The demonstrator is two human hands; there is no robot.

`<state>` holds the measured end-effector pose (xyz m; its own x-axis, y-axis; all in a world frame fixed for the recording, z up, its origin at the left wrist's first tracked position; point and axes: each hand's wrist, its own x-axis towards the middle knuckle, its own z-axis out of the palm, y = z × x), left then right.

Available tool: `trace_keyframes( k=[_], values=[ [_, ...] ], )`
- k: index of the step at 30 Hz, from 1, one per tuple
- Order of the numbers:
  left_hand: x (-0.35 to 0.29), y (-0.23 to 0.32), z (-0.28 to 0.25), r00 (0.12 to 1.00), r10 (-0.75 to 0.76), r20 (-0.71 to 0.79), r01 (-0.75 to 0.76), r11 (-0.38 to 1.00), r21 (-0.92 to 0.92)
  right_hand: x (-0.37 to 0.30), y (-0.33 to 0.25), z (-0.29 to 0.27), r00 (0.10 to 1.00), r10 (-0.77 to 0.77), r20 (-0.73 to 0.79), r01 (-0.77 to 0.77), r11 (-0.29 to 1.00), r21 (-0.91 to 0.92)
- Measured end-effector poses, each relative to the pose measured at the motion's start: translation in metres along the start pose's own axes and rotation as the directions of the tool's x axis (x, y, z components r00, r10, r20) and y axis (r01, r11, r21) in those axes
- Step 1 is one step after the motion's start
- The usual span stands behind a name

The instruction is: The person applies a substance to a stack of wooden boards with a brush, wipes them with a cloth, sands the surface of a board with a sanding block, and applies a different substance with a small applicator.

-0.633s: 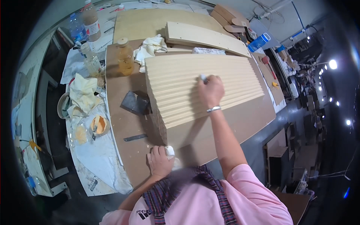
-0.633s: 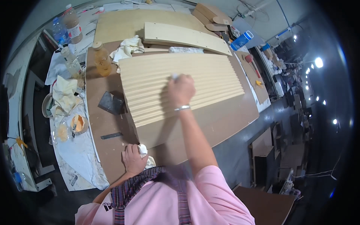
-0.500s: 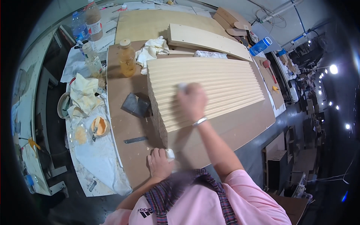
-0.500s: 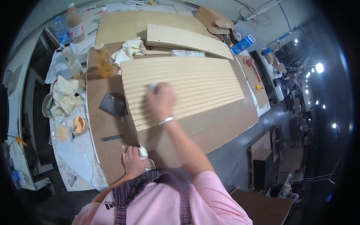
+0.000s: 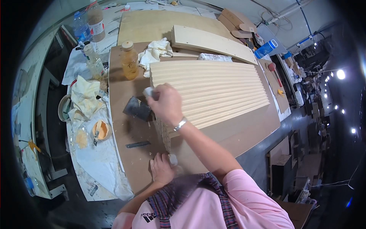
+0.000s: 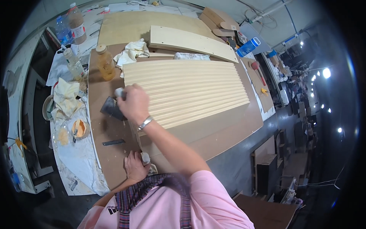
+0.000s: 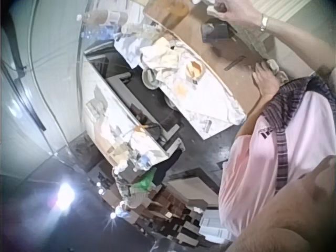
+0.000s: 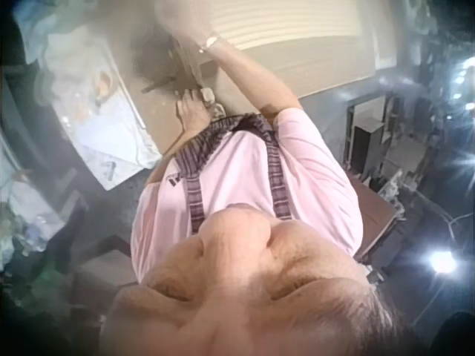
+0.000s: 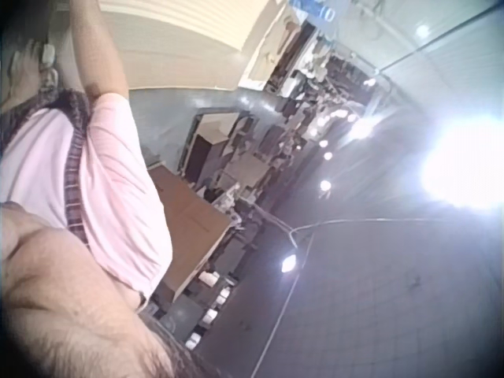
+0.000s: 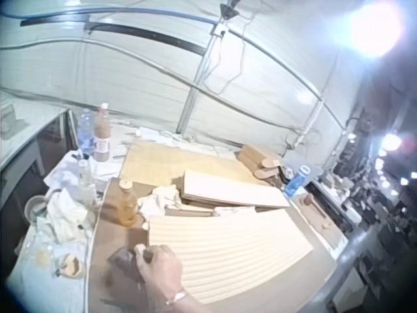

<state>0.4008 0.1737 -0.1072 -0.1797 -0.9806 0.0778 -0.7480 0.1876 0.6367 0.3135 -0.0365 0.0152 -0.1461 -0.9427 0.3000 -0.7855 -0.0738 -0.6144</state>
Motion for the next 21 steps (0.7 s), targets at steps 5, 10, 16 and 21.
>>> trace_keyframes(
  k=[5,10,16,21],
  values=[
    [-0.001,-0.009,0.002,0.998,-0.009,0.054,0.010,0.999,-0.031,0.048,0.043,-0.035,0.952,0.276,-0.133,-0.295,0.942,-0.158],
    [0.000,-0.004,0.000,0.995,-0.034,0.096,0.038,0.998,-0.040,0.026,0.022,-0.011,0.979,0.203,0.015,-0.199,0.971,-0.134],
    [-0.002,-0.008,0.001,0.996,-0.038,0.080,0.041,0.999,-0.029,0.036,0.020,-0.002,0.958,-0.286,0.008,0.283,0.947,-0.152],
    [0.001,-0.003,0.000,1.000,0.004,0.011,-0.003,1.000,-0.029,0.049,0.058,-0.022,0.932,-0.360,0.045,0.363,0.927,-0.098]
  ],
)
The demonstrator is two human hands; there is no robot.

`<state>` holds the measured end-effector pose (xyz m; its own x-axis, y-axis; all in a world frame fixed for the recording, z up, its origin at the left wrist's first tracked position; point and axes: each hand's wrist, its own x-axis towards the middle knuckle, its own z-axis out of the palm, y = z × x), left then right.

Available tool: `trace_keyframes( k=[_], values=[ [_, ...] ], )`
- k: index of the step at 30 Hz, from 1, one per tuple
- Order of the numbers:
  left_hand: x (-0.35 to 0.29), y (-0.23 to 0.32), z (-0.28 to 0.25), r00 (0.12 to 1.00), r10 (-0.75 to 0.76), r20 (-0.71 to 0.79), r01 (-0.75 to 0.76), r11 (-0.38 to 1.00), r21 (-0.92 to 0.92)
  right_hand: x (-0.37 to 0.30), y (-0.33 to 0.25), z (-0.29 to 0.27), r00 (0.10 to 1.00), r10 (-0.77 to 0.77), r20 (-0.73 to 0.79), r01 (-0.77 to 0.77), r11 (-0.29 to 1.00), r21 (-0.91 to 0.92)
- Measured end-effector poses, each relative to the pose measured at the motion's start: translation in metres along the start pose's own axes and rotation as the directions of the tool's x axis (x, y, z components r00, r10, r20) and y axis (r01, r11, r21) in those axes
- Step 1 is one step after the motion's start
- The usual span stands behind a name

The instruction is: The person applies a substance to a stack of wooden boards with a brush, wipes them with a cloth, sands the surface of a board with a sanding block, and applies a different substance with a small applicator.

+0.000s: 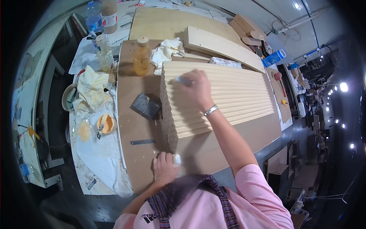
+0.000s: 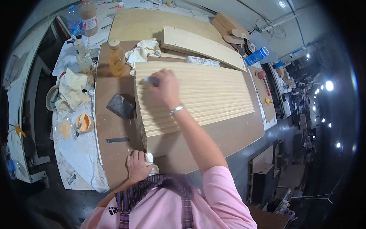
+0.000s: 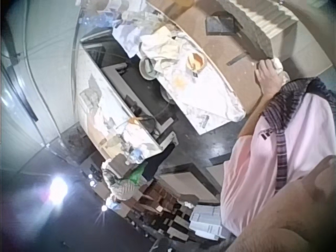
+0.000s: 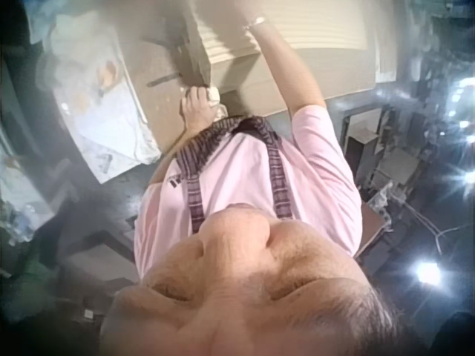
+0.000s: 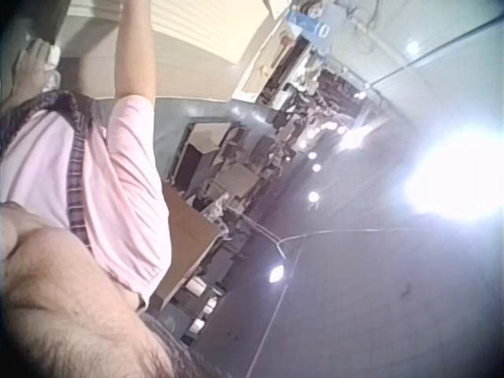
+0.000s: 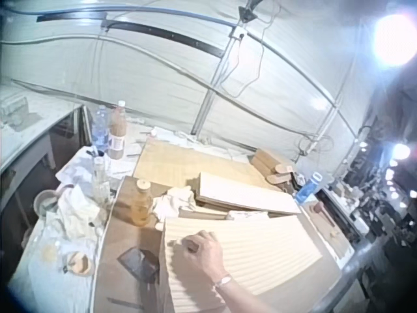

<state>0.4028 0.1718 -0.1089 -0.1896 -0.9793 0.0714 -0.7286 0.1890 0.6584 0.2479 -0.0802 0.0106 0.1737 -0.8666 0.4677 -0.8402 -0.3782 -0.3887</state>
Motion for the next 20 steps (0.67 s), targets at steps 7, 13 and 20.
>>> trace_keyframes(
  k=[7,13,20],
  values=[
    [0.000,-0.001,-0.001,0.999,0.009,-0.035,-0.011,0.999,-0.040,0.013,0.020,-0.013,0.999,0.044,0.021,-0.043,0.997,-0.057],
    [-0.001,-0.002,0.001,0.998,0.017,-0.065,-0.018,1.000,-0.020,-0.001,-0.005,-0.008,0.990,-0.085,0.116,0.073,0.992,0.102],
    [0.000,-0.003,0.004,0.996,0.018,-0.084,-0.020,1.000,-0.016,-0.009,-0.023,-0.016,0.950,-0.180,0.253,0.153,0.981,0.123]
  ],
)
